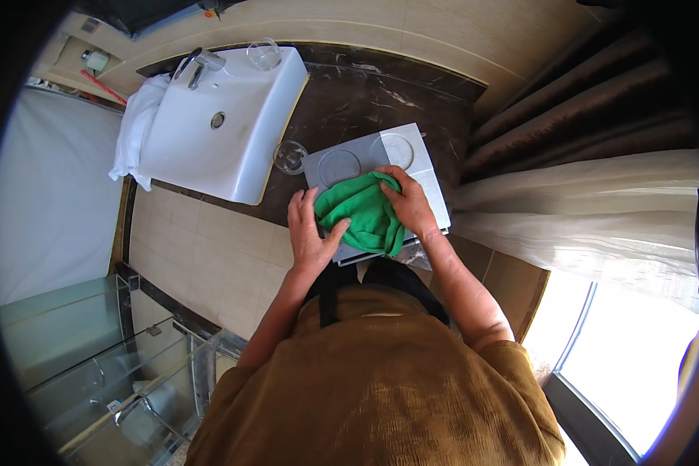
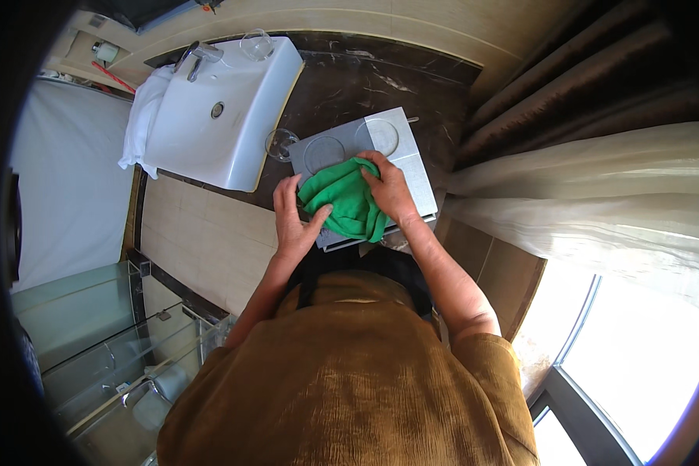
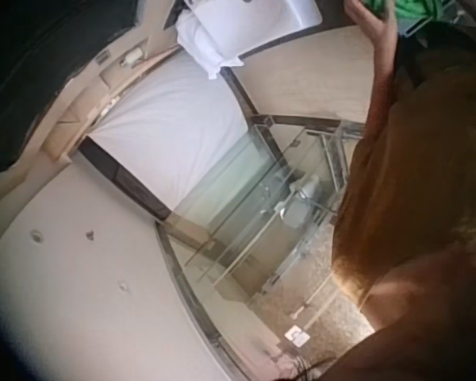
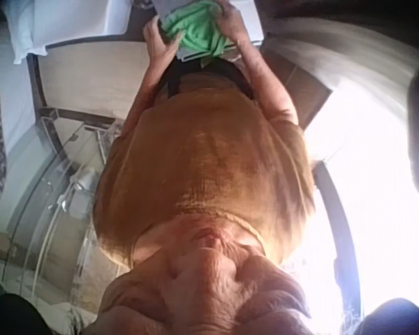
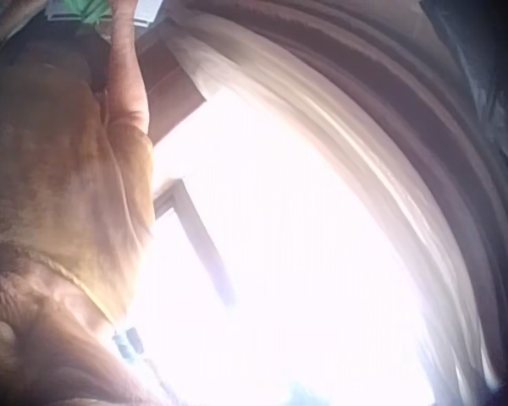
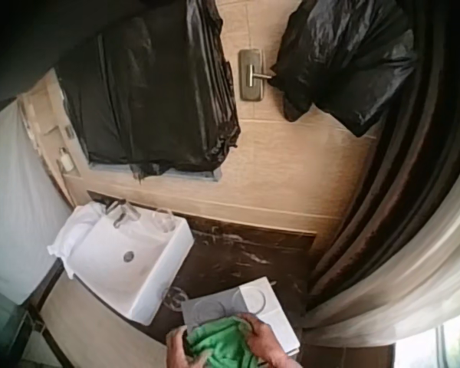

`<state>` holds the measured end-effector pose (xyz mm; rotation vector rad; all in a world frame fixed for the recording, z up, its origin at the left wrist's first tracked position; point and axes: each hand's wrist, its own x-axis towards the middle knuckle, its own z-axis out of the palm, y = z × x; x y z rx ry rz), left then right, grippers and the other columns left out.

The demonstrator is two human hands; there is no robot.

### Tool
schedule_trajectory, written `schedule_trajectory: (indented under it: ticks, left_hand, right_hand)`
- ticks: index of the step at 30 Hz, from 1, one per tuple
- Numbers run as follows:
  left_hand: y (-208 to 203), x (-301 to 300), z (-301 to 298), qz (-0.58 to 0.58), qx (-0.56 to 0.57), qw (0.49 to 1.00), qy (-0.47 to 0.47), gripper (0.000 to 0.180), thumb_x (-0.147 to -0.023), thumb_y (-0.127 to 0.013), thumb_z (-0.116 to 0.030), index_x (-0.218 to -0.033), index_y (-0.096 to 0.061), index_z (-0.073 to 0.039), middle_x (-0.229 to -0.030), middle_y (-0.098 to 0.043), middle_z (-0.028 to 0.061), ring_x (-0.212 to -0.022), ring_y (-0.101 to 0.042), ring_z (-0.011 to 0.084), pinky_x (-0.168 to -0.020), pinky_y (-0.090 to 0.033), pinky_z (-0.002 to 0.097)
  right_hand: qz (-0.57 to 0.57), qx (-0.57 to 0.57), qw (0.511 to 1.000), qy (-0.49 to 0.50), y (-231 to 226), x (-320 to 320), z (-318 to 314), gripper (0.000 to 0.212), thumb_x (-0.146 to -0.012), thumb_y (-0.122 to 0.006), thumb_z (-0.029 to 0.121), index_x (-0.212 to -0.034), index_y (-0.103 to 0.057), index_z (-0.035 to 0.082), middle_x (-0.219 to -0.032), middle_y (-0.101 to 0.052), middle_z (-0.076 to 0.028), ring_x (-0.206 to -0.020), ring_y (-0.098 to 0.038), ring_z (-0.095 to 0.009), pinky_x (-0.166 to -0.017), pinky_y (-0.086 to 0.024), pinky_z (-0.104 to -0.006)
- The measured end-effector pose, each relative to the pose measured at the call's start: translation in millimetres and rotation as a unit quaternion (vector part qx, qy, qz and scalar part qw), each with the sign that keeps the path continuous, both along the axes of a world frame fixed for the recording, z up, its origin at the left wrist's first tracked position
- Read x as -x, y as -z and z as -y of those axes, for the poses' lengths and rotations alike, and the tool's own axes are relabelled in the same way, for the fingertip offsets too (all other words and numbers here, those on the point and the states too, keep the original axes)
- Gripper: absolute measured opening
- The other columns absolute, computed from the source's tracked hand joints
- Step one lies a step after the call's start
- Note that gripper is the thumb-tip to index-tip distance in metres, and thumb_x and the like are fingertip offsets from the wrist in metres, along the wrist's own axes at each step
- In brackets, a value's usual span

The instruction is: The person wipes a gray rectangular box and the countertop with a green cloth. They open the box, remove a white paper insert, and wipe the inside and outside of the box and the countertop area.

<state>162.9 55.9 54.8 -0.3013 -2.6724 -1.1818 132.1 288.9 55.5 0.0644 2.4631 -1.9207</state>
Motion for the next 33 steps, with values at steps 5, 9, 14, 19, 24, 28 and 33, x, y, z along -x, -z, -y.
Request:
schedule_trajectory:
  ticks: [5, 9, 14, 19, 24, 28, 33]
  left_hand:
    - [-1, 5, -11, -0.049, 0.134, 0.987, 0.078, 0.067, -0.083, -0.083, -0.039, -0.139, -0.059, -0.01, -0.144, -0.048, 0.0209, -0.131, -0.044, 0.0488, -0.112, -0.037, 0.0575]
    - [1, 3, -12, -0.067, 0.182, 0.978, 0.07, 0.063, -0.085, -0.08, -0.043, -0.136, -0.061, -0.01, -0.144, -0.048, 0.0198, -0.13, -0.044, 0.0488, -0.112, -0.035, 0.0592]
    - [-1, 8, -14, -0.066, 0.198, 0.975, 0.078, 0.06, -0.083, -0.081, -0.042, -0.129, -0.063, -0.01, -0.139, -0.048, 0.021, -0.126, -0.044, 0.0475, -0.11, -0.035, 0.0596]
    - [-9, 17, -10, -0.083, 0.225, 0.964, 0.113, 0.06, -0.078, -0.084, -0.042, -0.125, -0.063, -0.01, -0.132, -0.05, 0.0208, -0.118, -0.045, 0.0445, -0.106, -0.036, 0.0579]
    - [-14, 28, 5, -0.077, 0.231, 0.955, 0.172, 0.062, -0.078, -0.083, -0.045, -0.127, -0.064, -0.012, -0.126, -0.052, 0.0169, -0.114, -0.048, 0.0387, -0.101, -0.038, 0.0527]
    - [-19, 39, 18, -0.063, 0.204, 0.951, 0.223, 0.062, -0.08, -0.083, -0.046, -0.129, -0.065, -0.012, -0.124, -0.053, 0.0144, -0.111, -0.051, 0.0356, -0.098, -0.04, 0.0503]
    - [-14, 62, 35, -0.041, 0.117, 0.954, 0.272, 0.054, -0.081, -0.085, -0.03, -0.126, -0.065, -0.01, -0.118, -0.055, 0.0145, -0.11, -0.056, 0.0359, -0.095, -0.045, 0.0473]
  right_hand:
    - [-0.021, -0.076, 0.997, 0.005, -13, 20, -19, 0.037, -0.093, -0.071, 0.008, -0.128, -0.063, 0.002, -0.117, -0.072, -0.022, -0.111, -0.071, -0.036, -0.095, -0.056, -0.0405]
    - [-0.164, -0.227, 0.954, 0.106, -28, 26, -26, 0.048, -0.085, -0.076, 0.005, -0.131, -0.062, 0.001, -0.124, -0.066, -0.021, -0.11, -0.066, -0.04, -0.095, -0.053, -0.0455]
    - [-0.185, -0.331, 0.913, 0.154, -45, -19, -12, 0.053, -0.084, -0.078, 0.011, -0.133, -0.06, 0.002, -0.136, -0.058, -0.021, -0.122, -0.056, -0.043, -0.104, -0.046, -0.0527]
    - [-0.102, -0.383, 0.915, 0.075, 2, -72, 46, 0.076, -0.094, -0.071, 0.044, -0.153, -0.046, 0.004, -0.162, -0.033, -0.027, -0.151, -0.028, -0.049, -0.12, -0.025, -0.0587]
    - [-0.056, -0.382, 0.91, 0.154, 6, -53, 64, 0.089, -0.093, -0.065, 0.058, -0.157, -0.04, 0.002, -0.166, -0.026, -0.029, -0.154, -0.019, -0.051, -0.121, -0.017, -0.0621]
    - [-0.043, -0.413, 0.879, 0.234, 14, -27, 75, 0.09, -0.091, -0.065, 0.063, -0.155, -0.044, 0.003, -0.166, -0.025, -0.031, -0.153, -0.021, -0.052, -0.12, -0.016, -0.0633]
    - [-0.061, -0.471, 0.851, 0.225, 10, -25, 86, 0.082, -0.088, -0.064, 0.068, -0.151, -0.054, 0.016, -0.166, -0.025, -0.03, -0.151, -0.02, -0.057, -0.119, -0.016, -0.0684]
